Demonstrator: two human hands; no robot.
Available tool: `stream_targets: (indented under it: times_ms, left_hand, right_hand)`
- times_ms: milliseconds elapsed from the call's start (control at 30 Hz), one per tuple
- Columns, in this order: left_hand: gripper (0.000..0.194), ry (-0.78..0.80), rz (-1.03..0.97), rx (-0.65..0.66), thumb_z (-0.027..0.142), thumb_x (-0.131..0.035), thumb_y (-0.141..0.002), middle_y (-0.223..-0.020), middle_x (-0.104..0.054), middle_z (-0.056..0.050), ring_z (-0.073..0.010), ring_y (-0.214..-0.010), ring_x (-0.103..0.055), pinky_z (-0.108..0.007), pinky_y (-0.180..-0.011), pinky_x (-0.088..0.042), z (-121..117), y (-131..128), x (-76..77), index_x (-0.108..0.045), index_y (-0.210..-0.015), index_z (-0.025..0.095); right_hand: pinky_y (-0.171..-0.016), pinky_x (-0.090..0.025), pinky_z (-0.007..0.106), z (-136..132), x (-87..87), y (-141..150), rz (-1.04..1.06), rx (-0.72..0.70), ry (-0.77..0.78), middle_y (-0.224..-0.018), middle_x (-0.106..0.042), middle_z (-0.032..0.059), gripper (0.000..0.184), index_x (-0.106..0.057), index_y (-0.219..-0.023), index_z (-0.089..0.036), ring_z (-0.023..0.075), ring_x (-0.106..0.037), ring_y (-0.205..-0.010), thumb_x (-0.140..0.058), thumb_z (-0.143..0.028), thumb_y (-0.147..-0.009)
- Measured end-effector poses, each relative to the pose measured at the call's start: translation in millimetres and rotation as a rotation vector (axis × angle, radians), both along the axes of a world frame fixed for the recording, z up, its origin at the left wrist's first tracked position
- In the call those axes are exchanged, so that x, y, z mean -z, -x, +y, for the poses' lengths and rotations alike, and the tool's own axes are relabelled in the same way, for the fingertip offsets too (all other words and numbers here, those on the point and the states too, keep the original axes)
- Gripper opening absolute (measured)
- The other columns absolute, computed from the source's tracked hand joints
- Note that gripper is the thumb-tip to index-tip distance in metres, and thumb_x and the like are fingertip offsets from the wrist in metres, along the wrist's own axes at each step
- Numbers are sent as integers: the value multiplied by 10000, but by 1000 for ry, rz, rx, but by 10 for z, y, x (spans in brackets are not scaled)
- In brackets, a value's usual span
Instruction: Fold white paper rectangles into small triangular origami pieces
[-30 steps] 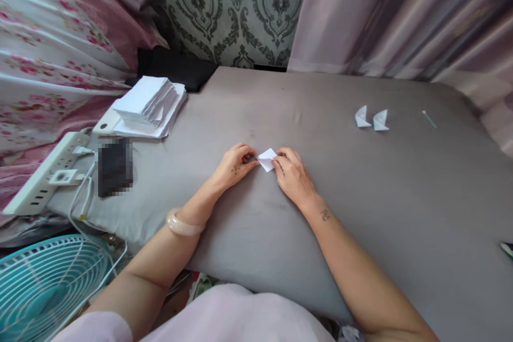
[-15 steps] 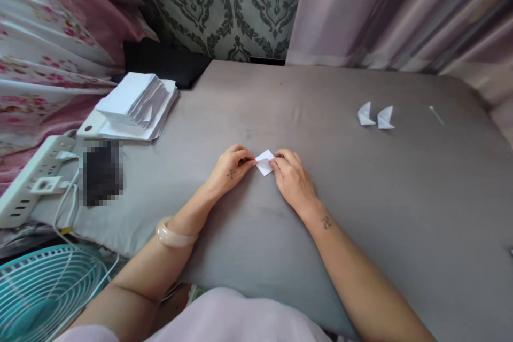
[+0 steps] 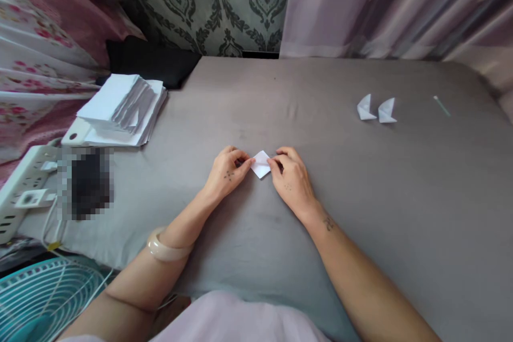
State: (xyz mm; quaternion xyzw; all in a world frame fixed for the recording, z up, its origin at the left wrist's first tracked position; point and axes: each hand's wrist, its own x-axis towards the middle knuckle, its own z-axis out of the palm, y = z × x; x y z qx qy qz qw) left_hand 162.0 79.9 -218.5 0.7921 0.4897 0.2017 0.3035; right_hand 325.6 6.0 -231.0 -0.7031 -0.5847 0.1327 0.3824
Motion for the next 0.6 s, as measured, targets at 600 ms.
stream_targets:
  times_ms: [600]
  left_hand:
    - [201,-7,149,-35,337,-591,-867,-869,-599,-74,-216,-873,-560,-349,-769,-468,-3,-84,-46,-638,-750,181]
  right_hand:
    - [-771,-529,391,66,-3,-15,34,115,46,-1043,-624,108,208,-659,-671,-186,195,-628,-783,-658,-349,-799]
